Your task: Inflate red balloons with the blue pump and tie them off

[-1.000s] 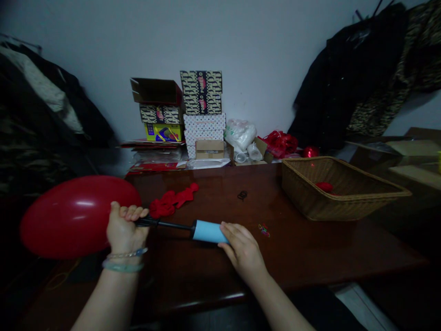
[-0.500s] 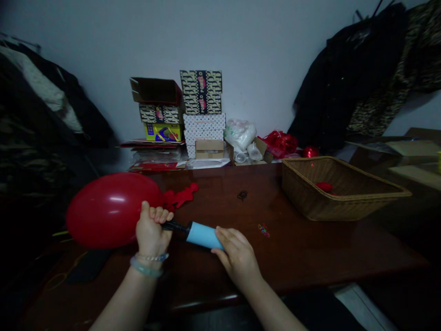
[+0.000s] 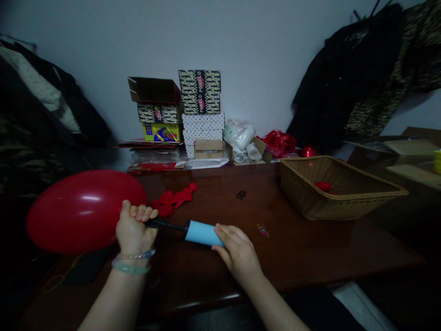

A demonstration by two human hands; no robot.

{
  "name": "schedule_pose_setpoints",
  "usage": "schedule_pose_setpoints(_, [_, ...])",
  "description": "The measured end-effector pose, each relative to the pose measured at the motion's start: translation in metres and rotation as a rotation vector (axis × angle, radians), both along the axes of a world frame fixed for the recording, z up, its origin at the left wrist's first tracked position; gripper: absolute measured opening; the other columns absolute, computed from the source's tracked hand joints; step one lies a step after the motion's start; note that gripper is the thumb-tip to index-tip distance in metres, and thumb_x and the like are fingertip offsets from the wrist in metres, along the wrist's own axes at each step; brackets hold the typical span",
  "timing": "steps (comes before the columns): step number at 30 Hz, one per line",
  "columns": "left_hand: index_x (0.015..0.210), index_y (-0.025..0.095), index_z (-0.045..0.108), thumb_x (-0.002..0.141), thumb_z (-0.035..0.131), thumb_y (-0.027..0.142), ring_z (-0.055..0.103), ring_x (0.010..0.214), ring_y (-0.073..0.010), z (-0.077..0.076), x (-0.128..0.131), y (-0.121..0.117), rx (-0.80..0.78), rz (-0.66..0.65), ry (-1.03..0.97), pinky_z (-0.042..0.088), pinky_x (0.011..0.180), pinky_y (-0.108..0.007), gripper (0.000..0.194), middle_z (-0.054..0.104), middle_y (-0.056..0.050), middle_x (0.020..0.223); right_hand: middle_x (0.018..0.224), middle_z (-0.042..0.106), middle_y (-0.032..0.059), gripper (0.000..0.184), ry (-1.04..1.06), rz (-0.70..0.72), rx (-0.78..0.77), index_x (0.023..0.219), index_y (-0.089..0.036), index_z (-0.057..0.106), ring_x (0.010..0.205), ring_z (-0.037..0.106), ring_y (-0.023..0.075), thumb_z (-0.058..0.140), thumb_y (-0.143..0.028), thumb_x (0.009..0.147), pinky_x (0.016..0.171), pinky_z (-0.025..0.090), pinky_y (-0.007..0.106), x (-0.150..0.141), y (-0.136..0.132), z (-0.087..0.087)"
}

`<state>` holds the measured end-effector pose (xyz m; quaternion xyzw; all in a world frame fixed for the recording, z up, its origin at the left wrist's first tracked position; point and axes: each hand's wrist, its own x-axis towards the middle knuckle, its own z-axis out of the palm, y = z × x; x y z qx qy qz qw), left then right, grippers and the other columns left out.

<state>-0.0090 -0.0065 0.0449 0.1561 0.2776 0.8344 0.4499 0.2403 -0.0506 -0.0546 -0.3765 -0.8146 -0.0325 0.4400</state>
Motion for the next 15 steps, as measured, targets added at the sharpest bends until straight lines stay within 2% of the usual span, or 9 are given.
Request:
schedule_pose_setpoints(7, [0.054,0.019,0.024,0.092,0.047,0.030,0.025,0.034,-0.0052,0.005,-0.029,0.000,-0.005,0.054,-0.044,0.027,0.039,-0.020,0.046,0.025,0.008,0.040,0.124,0.066,0.0093,0.051,-0.028,-0.021,0.023,0.138,-0.024,0.049,0.110,0.063,0.0240,0.063,-0.023,0.088,0.094,0.055,0.042,0.008,0.002,0.004])
schedule_pose_setpoints(11, [0.054,0.019,0.024,0.092,0.048,0.031,0.024,0.034,-0.0052,0.001,-0.027,0.000,-0.001,0.041,-0.063,0.026,0.039,-0.020,0.046,0.025,0.008,0.041,0.122,0.067,0.0099,0.052,-0.014,-0.005,0.060,0.138,-0.023,0.048,0.109,0.064,0.0235,0.063,-0.021,0.088,0.094,0.055,0.042,0.005,0.001,0.002])
schedule_pose_setpoints(15, [0.054,0.019,0.026,0.090,0.053,0.033,0.025,0.035,-0.0052,-0.002,-0.013,0.001,-0.012,0.007,-0.072,0.027,0.039,-0.020,0.047,0.025,0.008,0.042,0.121,0.068,0.0101,0.052,-0.002,-0.007,0.072,0.138,-0.023,0.048,0.107,0.065,0.0238,0.063,-0.021,0.088,0.093,0.055,0.043,0.003,-0.001,0.002])
